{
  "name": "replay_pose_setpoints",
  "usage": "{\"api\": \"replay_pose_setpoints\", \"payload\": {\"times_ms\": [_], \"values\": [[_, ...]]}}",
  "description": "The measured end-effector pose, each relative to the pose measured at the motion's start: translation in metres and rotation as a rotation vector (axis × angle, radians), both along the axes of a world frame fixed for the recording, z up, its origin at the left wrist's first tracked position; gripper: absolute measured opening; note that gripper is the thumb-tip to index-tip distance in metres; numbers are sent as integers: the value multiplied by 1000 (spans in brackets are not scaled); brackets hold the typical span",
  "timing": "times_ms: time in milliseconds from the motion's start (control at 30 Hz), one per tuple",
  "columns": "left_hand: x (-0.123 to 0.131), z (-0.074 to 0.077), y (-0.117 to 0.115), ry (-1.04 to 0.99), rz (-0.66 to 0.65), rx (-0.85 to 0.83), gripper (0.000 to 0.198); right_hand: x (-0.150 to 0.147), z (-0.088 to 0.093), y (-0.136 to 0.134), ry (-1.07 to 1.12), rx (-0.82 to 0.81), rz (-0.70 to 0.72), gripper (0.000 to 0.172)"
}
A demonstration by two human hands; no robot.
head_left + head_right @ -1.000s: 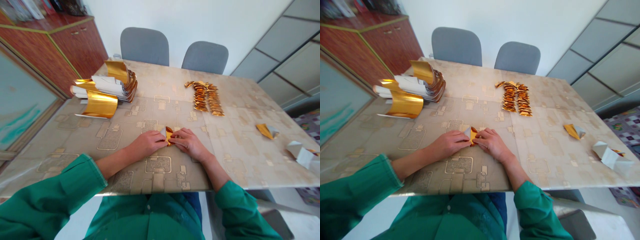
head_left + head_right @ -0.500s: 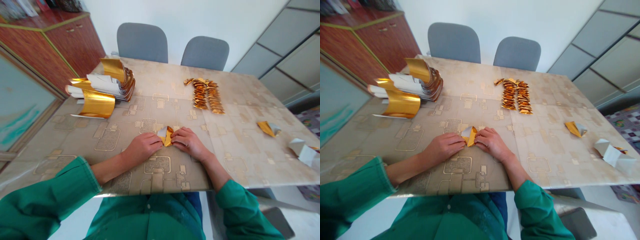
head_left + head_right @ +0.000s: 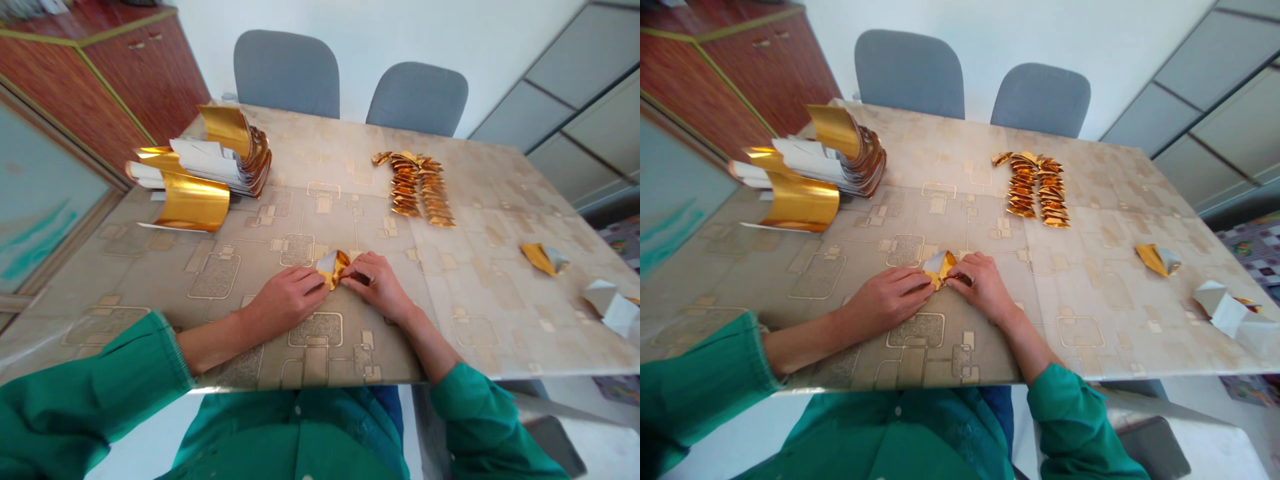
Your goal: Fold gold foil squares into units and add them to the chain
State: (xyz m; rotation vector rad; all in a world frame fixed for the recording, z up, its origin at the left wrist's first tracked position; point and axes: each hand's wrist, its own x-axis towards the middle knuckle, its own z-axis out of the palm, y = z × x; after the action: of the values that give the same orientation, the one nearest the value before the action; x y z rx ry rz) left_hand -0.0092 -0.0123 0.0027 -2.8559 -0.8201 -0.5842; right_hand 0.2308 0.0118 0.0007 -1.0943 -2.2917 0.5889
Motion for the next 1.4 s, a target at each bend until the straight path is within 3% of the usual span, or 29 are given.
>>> {"api": "replay_pose_setpoints", "payload": {"times_ms": [333,567,767,1100,1400], "values": [[2,3,-1,13,6,-86,19,-12,-1,0,-56,-58,-157,16],[3,2,-3,33,38,-115,40,-13,-3,0,-68,-35,-166,15],[5,1,-4,57,33,-91,26,-12,-4,0,-75,-35,-155,15],[8,2,-5,127,53,-40,22,-9,-4,1,-1,-143,-196,15],[8,2,-4,133,49,-40,21,-4,0,-3,-57,-91,-301,7]]}}
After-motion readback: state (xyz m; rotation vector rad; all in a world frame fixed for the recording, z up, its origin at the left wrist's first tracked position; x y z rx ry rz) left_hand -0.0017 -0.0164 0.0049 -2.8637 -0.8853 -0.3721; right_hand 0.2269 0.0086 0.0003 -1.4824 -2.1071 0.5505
